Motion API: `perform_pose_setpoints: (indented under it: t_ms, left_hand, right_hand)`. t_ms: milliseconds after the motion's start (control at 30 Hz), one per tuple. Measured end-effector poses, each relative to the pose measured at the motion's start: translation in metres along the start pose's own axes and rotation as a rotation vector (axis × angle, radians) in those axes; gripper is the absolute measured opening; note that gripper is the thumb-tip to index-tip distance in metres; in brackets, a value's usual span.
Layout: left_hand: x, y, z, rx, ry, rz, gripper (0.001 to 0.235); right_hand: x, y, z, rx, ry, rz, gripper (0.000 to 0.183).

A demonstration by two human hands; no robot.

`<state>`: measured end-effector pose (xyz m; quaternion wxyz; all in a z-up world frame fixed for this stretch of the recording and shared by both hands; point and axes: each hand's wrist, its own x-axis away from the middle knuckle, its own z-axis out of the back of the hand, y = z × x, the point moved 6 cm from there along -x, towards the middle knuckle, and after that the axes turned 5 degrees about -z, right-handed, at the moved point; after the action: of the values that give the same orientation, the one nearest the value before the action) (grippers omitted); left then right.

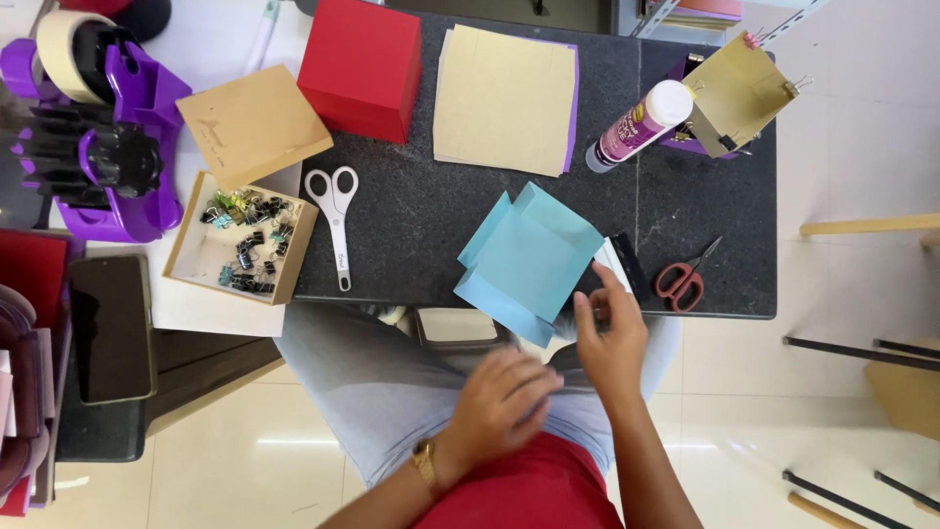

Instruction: Assembling a small blue paper box by folding, stapling, and gluing the edges.

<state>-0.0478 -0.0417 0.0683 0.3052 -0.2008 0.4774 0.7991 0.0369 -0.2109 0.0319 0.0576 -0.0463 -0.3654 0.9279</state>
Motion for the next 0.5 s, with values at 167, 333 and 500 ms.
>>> perform_pose_setpoints:
  t_ms: [167, 333, 500]
  left_hand:
    - [0.094, -0.02, -0.011, 0.248, -0.057, 0.484, 0.025]
    - [0.179, -0.04, 0.01, 0.144, 0.1, 0.771, 0.028]
    - [0.204, -0.051, 0.027, -0.055, 0.1, 0.705, 0.024]
  right_hand:
    - [0.01, 0.018, 0.002, -0.063, -0.027, 0.037, 0.023]
    - [0.032, 0.042, -0.014, -0.09, -0.103, -0.256, 0.022]
    - [0.057, 0.064, -0.054, -0.546, -0.287, -0.657, 0.031]
